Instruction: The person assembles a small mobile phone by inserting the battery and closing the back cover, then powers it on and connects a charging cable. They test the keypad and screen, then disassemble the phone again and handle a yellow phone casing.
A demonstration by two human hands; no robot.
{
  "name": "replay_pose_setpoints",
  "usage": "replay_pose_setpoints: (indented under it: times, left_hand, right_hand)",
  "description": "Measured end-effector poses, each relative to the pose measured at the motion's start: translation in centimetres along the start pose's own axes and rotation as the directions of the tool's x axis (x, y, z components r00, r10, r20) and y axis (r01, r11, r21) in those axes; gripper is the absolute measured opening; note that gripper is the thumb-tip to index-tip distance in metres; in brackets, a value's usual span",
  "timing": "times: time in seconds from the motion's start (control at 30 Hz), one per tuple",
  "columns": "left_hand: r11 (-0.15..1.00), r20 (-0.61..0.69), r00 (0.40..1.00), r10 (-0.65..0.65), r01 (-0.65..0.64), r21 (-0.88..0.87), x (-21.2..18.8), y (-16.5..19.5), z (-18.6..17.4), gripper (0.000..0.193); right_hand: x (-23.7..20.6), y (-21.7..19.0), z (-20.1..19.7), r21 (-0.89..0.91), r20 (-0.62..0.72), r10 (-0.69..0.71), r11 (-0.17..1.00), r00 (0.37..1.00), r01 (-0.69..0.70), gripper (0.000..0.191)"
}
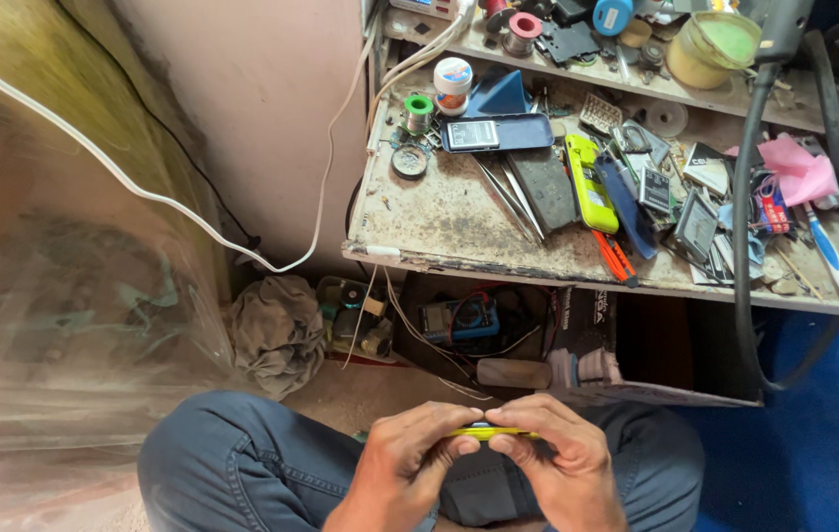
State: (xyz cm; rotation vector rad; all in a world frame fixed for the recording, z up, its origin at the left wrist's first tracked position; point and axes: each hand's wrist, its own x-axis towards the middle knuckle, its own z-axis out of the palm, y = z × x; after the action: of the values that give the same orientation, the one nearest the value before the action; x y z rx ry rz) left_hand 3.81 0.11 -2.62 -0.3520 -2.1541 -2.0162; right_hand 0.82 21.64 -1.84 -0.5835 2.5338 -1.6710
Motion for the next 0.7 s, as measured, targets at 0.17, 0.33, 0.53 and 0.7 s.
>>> replay_pose_setpoints:
  times: [0.17,0.33,0.53,0.7]
  left_hand:
    - [0.999,-0.097,0.995,0.004,0.001,0.048,0.5,-1.2,1.2,0.028]
    - [0.996,-0.045,0.996,0.076,-0.074,0.052,0.6,-0.7,0.4,0.032]
    - [0.997,0.007,0.998,0.057,-0.057,0.051,0.4,-0.1,-0.1,0.021]
    - [0.991,0.014,0.999,-0.043,0.041,0.130,0.1,-0.2,0.8,0.020]
  right_hand:
    - [0.4,0.4,1.8,0.004,-0.139,0.046,0.999,0.989,-0.046,0.023]
    - [1.1,-0.2,1.1,0.032,-0.059,-0.010,0.999,0.998,0.012,0.022]
    - [1.1,-1.8,0.7,-0.175,-0.035,-0.133,0.977,0.991,0.125,0.021]
    - [0.8,-0.7,1.4,-0.138,-0.048,-0.175,0.976,0.983,0.167,0.020]
